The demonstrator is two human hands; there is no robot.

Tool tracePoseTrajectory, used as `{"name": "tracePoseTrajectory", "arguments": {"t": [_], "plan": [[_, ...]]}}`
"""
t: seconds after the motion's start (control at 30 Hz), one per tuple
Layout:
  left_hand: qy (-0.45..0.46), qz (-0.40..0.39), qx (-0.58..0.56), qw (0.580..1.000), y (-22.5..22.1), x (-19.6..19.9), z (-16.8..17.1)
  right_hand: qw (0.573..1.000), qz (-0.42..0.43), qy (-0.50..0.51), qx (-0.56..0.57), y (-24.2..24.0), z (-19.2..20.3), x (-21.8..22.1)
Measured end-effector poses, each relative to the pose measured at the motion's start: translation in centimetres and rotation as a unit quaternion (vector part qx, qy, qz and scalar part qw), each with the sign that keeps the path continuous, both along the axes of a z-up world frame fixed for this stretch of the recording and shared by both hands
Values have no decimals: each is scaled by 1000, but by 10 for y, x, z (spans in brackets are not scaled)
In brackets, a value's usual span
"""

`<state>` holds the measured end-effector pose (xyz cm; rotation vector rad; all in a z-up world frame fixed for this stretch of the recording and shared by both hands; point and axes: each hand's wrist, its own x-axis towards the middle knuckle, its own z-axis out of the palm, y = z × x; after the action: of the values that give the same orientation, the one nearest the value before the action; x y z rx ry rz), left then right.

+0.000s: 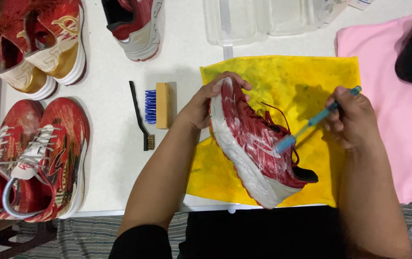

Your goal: Cleaning a red sneaker with a toothbrush and cleaning solution on a workbench

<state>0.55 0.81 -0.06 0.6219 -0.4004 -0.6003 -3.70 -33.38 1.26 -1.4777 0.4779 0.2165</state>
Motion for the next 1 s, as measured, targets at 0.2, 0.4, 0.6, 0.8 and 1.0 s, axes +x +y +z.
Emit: {"name": "tracePoseTrajectory", "arguments": {"t": [0.2, 0.4, 0.6, 0.8, 1.0], "plan": [[9, 10, 2, 1000, -1, 0, -5, 998, 26, -18, 54, -13, -17, -4], [4, 15, -16, 1000, -2, 2, -13, 986, 121, -14, 116, -27, -37, -2], [14, -1, -33, 999, -3, 1, -9, 962, 170, -45, 208, -27, -50, 3], [17, 6, -19, 1000, -2, -1, -5, 974, 57, -42, 213, 4, -39, 14], [9, 17, -3, 1000, -2, -4, 0, 977, 9, -8, 211, 18, -36, 17]]}}
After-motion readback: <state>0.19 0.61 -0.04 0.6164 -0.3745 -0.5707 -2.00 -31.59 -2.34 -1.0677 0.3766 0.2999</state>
